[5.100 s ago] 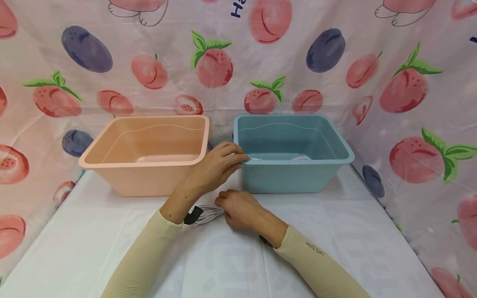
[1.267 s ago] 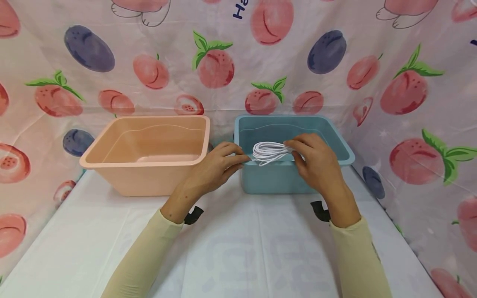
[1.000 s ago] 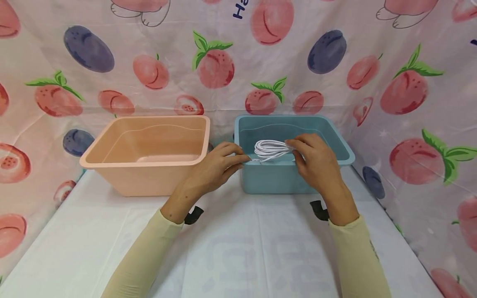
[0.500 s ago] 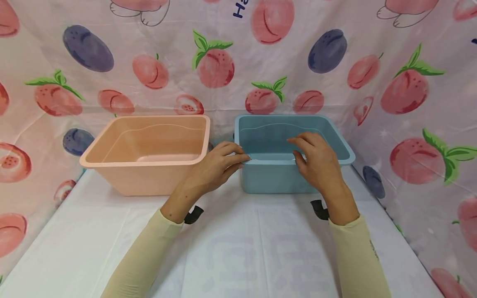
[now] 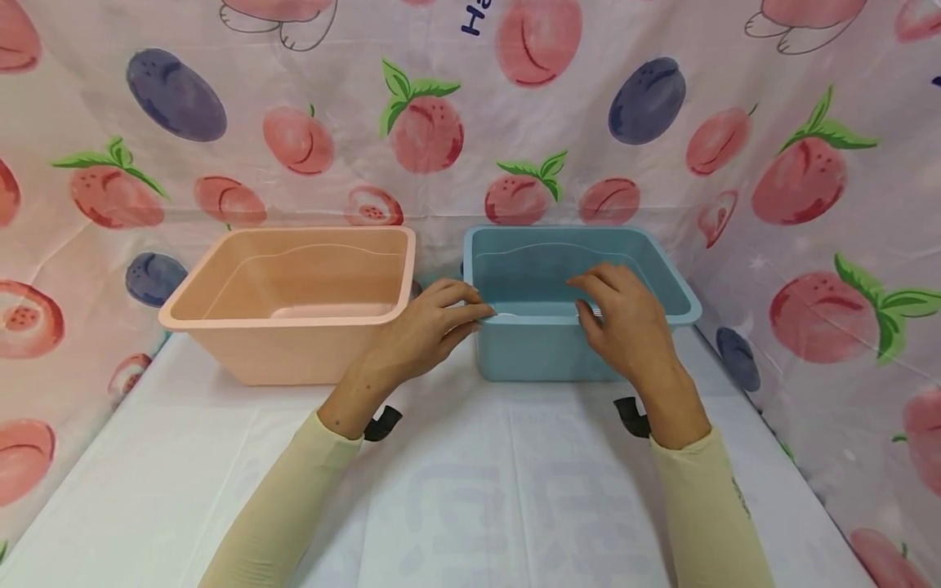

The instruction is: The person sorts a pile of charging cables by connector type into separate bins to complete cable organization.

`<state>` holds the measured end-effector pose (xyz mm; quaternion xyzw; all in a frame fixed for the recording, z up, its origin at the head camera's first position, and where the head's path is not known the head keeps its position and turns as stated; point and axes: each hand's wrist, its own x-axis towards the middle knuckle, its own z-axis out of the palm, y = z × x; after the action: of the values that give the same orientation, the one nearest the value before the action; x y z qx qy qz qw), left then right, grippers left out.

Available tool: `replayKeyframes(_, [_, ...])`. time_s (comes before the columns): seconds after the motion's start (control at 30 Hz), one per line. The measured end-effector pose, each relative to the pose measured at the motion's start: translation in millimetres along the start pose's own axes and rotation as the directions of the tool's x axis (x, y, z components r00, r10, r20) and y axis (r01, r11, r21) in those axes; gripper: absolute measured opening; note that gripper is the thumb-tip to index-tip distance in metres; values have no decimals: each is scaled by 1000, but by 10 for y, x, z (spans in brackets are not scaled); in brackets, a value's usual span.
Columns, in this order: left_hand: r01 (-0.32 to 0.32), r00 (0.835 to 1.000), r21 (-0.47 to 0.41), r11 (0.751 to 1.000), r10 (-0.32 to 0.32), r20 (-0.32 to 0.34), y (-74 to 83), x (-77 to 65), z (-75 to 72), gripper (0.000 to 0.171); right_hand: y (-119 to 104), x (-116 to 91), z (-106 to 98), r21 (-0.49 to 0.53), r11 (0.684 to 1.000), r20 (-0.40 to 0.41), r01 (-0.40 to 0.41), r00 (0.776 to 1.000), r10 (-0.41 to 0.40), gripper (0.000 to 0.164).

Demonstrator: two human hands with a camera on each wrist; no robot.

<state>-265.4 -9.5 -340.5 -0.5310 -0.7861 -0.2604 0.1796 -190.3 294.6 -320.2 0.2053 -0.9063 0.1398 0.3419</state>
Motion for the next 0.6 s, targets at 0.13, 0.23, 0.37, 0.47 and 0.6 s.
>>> replayKeyframes(0.13, [-8,1000,2,1000,8,-11,-8,-8,8,23,-21,-19,-12,2,1000,18,-16,1000,16,28])
replayKeyframes(0.23, [-30,999,5,1000,30,-31,-7,-15,17,24,-41,-37,-32,5,1000,30,-26,999,26,27])
replayKeyframes(0.37, [-57,996,-7,998,57,-67,-2,-42,9,28,-76,-69,-64,17,999,32,-34,999,34,27])
replayKeyframes(0.47, [-60,995,-20,998,58,-84,10,-67,-16,29,-107,-94,-93,19,999,25,-34,999,33,25])
replayKeyframes(0.6, [-53,995,-27,998,51,-90,36,-115,-56,28,-155,-138,-145,18,999,14,-27,1000,27,26])
